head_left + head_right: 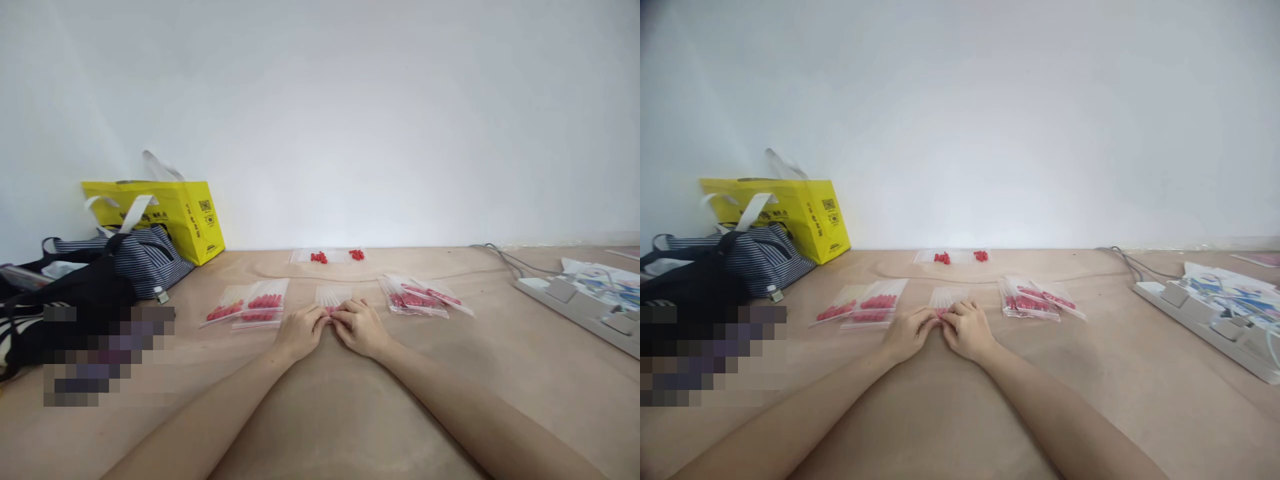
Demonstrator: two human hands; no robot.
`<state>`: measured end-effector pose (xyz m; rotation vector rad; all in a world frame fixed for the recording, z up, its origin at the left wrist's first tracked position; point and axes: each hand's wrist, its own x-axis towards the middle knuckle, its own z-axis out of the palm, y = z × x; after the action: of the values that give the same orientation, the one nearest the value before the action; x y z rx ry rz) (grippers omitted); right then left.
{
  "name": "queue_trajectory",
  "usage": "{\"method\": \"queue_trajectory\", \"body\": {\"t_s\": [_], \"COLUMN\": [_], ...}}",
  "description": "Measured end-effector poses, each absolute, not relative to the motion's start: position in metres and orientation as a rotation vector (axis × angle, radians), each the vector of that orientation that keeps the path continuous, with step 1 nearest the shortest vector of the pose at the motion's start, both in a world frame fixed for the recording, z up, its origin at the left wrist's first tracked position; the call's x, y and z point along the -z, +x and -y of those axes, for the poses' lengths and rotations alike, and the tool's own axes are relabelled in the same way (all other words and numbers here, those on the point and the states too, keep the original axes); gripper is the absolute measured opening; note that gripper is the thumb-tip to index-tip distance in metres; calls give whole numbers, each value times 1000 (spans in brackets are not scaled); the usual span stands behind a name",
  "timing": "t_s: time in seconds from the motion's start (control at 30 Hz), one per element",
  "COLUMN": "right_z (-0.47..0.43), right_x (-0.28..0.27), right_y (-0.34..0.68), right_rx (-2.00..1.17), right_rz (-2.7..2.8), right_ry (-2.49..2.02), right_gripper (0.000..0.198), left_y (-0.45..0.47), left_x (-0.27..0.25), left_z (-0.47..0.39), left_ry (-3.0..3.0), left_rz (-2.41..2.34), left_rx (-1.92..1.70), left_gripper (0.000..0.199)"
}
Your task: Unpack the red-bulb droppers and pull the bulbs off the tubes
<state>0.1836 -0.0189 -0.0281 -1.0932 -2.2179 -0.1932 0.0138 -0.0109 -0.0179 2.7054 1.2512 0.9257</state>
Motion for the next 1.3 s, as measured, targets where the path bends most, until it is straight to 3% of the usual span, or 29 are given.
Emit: {"method": "queue_trajectory", "body": {"t_s": [0.33, 0.53, 0.77, 1.17, 1.3], "right_z": [13, 7, 10, 10, 15], "right_x": [33, 34, 30, 30, 26], "right_y": [189, 191, 190, 190, 190], "right_rx": [-10, -188, -208, -305, -346], "right_rz": [2116, 1994, 2074, 2040, 2064], "right_ry": [-1146, -1171, -1117, -1076, -1026], "right_gripper": [20, 17, 17, 19, 11], "left_y": [12, 10, 12, 8, 8], "left_x": [21, 18, 17, 19, 18], "left_z": [8, 8, 5, 5, 6], "left_ry": [2631, 2815, 3205, 3137, 3032], "left_rz": [-1229, -1176, -853, -845, -950], "left_rx": [-966, -1039, -1101, -1105, -1046], "left_gripper": [10, 32, 21, 23, 22]}}
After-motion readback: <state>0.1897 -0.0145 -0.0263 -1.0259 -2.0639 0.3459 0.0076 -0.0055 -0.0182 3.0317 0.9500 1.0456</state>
